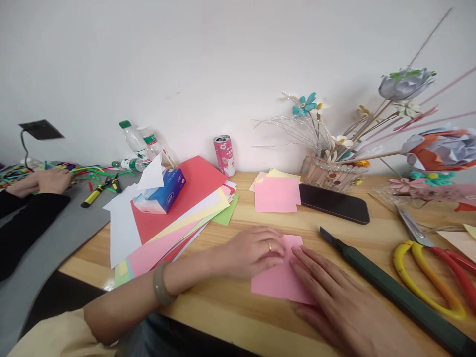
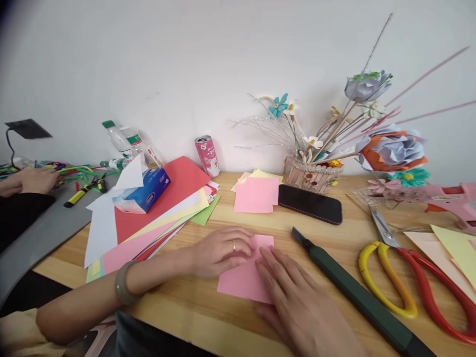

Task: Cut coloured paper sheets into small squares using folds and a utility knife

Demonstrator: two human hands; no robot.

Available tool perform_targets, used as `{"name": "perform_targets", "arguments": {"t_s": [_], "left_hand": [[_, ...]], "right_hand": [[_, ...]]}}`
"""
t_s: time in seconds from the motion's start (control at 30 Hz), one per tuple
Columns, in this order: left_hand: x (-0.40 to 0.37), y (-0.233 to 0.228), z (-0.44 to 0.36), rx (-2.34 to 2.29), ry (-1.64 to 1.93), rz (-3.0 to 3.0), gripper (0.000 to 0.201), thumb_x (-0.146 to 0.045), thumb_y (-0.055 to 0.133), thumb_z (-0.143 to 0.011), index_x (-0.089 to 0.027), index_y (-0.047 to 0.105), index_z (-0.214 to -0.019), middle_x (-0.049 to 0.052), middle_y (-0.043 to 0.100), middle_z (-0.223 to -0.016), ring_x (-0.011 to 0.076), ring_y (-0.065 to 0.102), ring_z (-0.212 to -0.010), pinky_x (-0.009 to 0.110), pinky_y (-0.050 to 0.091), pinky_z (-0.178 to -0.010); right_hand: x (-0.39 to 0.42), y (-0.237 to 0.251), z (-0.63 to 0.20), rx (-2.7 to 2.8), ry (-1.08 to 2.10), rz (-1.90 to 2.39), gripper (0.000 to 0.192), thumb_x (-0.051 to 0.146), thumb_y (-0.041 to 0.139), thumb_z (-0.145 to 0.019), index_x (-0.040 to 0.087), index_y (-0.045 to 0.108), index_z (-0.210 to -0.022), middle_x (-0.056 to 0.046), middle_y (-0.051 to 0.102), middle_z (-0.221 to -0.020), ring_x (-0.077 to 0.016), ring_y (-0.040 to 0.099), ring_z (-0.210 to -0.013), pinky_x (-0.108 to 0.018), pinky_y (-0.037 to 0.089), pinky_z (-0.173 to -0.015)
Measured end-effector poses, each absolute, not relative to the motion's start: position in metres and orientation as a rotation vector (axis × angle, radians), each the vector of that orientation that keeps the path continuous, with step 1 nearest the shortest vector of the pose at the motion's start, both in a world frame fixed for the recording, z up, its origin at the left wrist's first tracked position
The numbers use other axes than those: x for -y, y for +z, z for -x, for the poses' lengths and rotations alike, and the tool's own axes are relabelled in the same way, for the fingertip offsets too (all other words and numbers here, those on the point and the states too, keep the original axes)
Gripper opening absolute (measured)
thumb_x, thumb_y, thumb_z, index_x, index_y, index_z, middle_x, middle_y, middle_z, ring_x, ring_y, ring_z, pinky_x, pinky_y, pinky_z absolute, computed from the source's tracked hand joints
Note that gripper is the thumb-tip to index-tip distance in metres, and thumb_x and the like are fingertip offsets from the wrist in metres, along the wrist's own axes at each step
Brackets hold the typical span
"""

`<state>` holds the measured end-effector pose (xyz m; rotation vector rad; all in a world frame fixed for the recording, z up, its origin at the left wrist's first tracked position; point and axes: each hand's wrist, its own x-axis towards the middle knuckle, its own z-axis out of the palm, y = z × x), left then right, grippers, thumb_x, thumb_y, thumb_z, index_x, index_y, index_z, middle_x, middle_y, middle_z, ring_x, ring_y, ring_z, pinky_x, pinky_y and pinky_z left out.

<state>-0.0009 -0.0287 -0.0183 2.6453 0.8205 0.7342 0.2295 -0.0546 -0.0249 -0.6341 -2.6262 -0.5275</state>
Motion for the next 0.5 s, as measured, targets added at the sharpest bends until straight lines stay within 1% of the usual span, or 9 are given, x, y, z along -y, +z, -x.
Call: {"name": "perform_targets", "arguments": {"t_s": [0.03, 0.1, 0.17, 0.23, 0.27, 0.33, 0.43, 0.5], "left_hand": [[0.033, -0.014, 0.006, -0.8, 0.744, -2.59, 0.026, -0.03, 0.041, -0.096, -0.012, 0.059, -0.096, 0.009, 0.065, -0.103, 0.0156, 0.054, -0.108, 0.028, 0.04, -0.098], [0.042, -0.009, 0.017, -0.801, 0.67, -2.548, 0.03, -0.039, 0.049, -0.092, -0.012, 0.058, -0.103, 0.01, 0.063, -0.109, 0.0175, 0.053, -0.112, 0.03, 0.039, -0.099], [0.052, -0.008, 0.027, -0.814, 0.546, -2.554, 0.04, -0.046, 0.056, -0.086, -0.015, 0.055, -0.112, 0.01, 0.06, -0.117, 0.0194, 0.05, -0.117, 0.033, 0.035, -0.103], [0.06, -0.01, 0.034, -0.829, 0.459, -2.552, 0.047, -0.048, 0.059, -0.084, -0.017, 0.051, -0.118, 0.01, 0.056, -0.125, 0.0202, 0.046, -0.122, 0.035, 0.031, -0.106], [0.062, -0.011, 0.036, -0.839, 0.443, -2.542, 0.05, -0.049, 0.06, -0.082, -0.018, 0.049, -0.121, 0.011, 0.054, -0.127, 0.0203, 0.045, -0.124, 0.035, 0.03, -0.106], [0.064, -0.013, 0.038, -0.857, 0.441, -2.52, 0.059, -0.052, 0.063, -0.079, -0.018, 0.047, -0.124, 0.011, 0.053, -0.13, 0.0209, 0.045, -0.124, 0.035, 0.03, -0.107], [0.063, -0.013, 0.037, -0.862, 0.424, -2.524, 0.074, -0.056, 0.066, -0.073, -0.017, 0.042, -0.131, 0.012, 0.049, -0.134, 0.0223, 0.043, -0.126, 0.036, 0.026, -0.109], [0.064, -0.012, 0.036, -0.859, 0.379, -2.553, 0.079, -0.056, 0.066, -0.073, -0.016, 0.038, -0.135, 0.013, 0.045, -0.138, 0.0231, 0.04, -0.129, 0.039, 0.021, -0.111]], "right_hand": [[0.056, -0.021, -0.232, 2.625, -0.521, 0.606, 0.045, 0.036, 0.042, -0.09, 0.008, 0.054, -0.122, -0.015, 0.057, -0.125, -0.0265, 0.054, -0.113, -0.038, 0.053, -0.083], [0.057, -0.015, -0.237, 2.634, -0.514, 0.517, 0.036, 0.028, 0.042, -0.089, 0.013, 0.058, -0.117, -0.011, 0.06, -0.122, -0.0237, 0.057, -0.109, -0.036, 0.053, -0.083], [0.054, -0.01, -0.242, 2.659, -0.533, 0.432, 0.037, 0.018, 0.04, -0.086, 0.016, 0.058, -0.118, -0.009, 0.059, -0.123, -0.0228, 0.057, -0.108, -0.036, 0.052, -0.082], [0.048, -0.006, -0.246, 2.703, -0.537, 0.363, 0.04, 0.013, 0.038, -0.085, 0.016, 0.057, -0.12, -0.008, 0.058, -0.125, -0.0222, 0.057, -0.109, -0.036, 0.053, -0.082], [0.045, -0.005, -0.246, 2.725, -0.51, 0.337, 0.039, 0.011, 0.037, -0.085, 0.017, 0.058, -0.118, -0.007, 0.059, -0.123, -0.0213, 0.057, -0.108, -0.036, 0.052, -0.083], [0.039, -0.003, -0.245, 2.732, -0.4, 0.319, 0.035, 0.01, 0.035, -0.088, 0.018, 0.063, -0.108, -0.005, 0.065, -0.114, -0.0181, 0.061, -0.102, -0.033, 0.052, -0.084], [0.035, 0.002, -0.241, 2.678, -0.245, 0.414, 0.032, 0.013, 0.034, -0.09, 0.019, 0.066, -0.093, -0.005, 0.07, -0.097, -0.0143, 0.064, -0.09, -0.026, 0.053, -0.079], [0.037, 0.007, -0.239, 2.685, -0.222, 0.493, 0.028, 0.014, 0.038, -0.088, 0.019, 0.065, -0.094, -0.006, 0.069, -0.101, -0.0142, 0.064, -0.094, -0.025, 0.053, -0.079]]}}
